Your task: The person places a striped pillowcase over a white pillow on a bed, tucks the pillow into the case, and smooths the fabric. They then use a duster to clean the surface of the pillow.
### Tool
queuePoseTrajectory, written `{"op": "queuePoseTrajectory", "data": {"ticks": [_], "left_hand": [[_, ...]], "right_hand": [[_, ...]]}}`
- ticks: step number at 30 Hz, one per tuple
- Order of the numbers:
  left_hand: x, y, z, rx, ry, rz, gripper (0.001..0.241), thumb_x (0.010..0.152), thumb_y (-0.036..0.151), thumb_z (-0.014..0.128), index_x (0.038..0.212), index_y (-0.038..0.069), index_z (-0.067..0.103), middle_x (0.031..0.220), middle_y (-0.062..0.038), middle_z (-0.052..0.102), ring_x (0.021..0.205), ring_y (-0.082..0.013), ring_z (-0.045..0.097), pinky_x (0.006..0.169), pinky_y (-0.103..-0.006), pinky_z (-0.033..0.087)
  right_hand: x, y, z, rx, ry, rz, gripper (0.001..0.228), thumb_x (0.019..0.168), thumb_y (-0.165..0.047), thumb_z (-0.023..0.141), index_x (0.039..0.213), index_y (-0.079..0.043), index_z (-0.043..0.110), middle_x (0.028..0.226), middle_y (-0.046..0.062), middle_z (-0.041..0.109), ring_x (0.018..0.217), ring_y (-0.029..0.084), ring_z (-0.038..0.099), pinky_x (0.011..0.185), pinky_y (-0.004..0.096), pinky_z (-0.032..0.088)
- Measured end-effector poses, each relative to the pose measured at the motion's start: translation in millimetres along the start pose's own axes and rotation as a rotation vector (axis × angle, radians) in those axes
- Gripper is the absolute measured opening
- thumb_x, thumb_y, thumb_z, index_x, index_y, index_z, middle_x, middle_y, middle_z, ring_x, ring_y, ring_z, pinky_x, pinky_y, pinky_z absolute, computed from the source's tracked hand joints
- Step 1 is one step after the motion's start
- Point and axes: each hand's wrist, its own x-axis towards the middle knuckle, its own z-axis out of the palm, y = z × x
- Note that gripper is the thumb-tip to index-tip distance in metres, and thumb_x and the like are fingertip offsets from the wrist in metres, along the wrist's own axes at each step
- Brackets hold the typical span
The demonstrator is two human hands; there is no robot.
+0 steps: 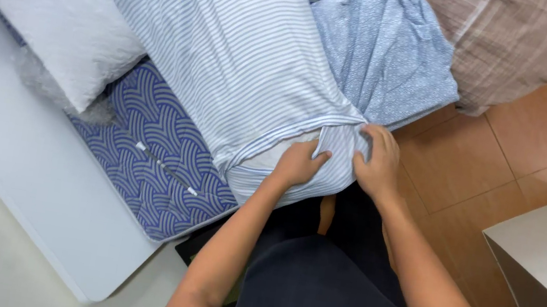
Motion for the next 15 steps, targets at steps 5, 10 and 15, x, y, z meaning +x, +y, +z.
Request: {"op": "queuePoseTrajectory", "data": {"ticks": [5, 10, 15], "left_hand": [[-37, 31, -49, 0.525, 0.793, 0.242, 0.034, 0.084, 0.027, 0.075, 0.105, 0.004, 0.060, 0.094, -0.018, 0.065, 0.088, -0.0393, 0.065, 0.078, -0.0478, 0.052], [-42, -43, -56, 0.660, 0.633, 0.253, 0.038, 0.076, 0.013, 0.073, 0.110, 0.005, 0.060, 0.102, -0.014, 0.064, 0.091, -0.0372, 0.066, 0.079, -0.0496, 0.052], [-109, -95, -45, 0.577, 0.633, 0.061, 0.036, 0.084, -0.002, 0.060, 0.118, 0.009, 0.060, 0.111, -0.011, 0.062, 0.100, -0.0379, 0.068, 0.091, -0.0480, 0.056]], "right_hand": [[55, -53, 14, -0.039, -0.151, -0.322, 0.053, 0.072, -0.011, 0.072, 0.123, -0.006, 0.063, 0.114, 0.016, 0.066, 0.114, 0.037, 0.060, 0.099, 0.054, 0.043], [33, -44, 2, -0.118, -0.272, -0.427, 0.009, 0.083, -0.004, 0.064, 0.090, -0.008, 0.064, 0.083, 0.017, 0.068, 0.080, 0.037, 0.066, 0.077, 0.049, 0.052], [26, -52, -35, -0.271, -0.244, -0.549, 0.006, 0.088, -0.003, 0.063, 0.086, -0.006, 0.060, 0.076, 0.014, 0.067, 0.070, 0.035, 0.066, 0.066, 0.048, 0.050]]}}
